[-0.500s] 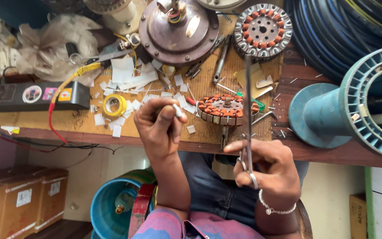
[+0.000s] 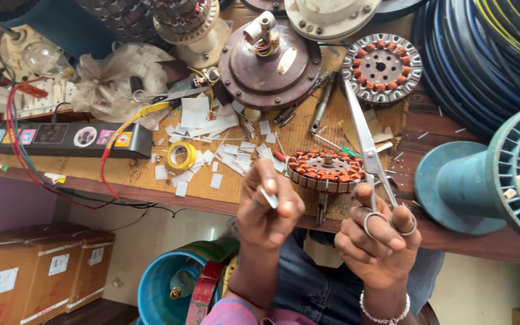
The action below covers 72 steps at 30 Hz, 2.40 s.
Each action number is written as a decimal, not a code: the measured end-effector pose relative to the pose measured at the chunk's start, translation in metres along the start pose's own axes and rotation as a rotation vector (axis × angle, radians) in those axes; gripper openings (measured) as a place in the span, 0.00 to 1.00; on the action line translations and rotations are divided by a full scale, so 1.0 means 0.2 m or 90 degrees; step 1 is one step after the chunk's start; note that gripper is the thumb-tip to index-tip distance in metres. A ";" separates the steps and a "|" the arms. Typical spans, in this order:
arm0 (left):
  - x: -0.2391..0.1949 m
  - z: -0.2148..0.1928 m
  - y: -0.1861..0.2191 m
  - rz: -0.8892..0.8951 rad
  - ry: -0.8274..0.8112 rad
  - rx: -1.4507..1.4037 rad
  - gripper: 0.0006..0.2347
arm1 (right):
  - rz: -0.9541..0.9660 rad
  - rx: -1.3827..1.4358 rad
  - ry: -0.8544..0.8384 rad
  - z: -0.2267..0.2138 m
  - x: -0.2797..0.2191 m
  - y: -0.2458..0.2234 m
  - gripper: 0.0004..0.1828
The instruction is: The person works on a motor stator, cutting small white insulating strips with scissors and inserting them into the copper windings. They use a screwdriver to adjust the components and repeat the process across multiple slots.
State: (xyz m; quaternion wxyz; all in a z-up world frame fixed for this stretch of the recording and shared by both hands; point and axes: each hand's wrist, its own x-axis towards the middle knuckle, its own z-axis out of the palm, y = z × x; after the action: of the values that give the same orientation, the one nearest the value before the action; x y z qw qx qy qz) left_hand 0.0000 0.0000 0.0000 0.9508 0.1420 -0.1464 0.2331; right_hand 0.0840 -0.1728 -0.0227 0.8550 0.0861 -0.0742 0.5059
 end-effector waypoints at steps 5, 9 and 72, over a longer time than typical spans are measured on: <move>-0.01 0.10 -0.06 0.017 -0.044 -0.026 0.07 | -0.008 0.030 -0.005 0.01 0.00 -0.02 0.26; -0.02 0.08 -0.06 0.005 -0.091 -0.051 0.06 | -0.014 0.029 -0.004 -0.01 0.00 -0.03 0.27; 0.13 0.05 0.00 0.028 0.101 0.826 0.05 | 0.054 -1.013 0.413 0.10 -0.11 0.00 0.27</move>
State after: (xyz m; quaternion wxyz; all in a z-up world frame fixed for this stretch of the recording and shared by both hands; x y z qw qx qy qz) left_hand 0.0207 0.0079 0.0178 0.6748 0.6665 0.0915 0.3034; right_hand 0.0730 -0.1955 -0.0078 0.6205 -0.6907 -0.1618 0.3344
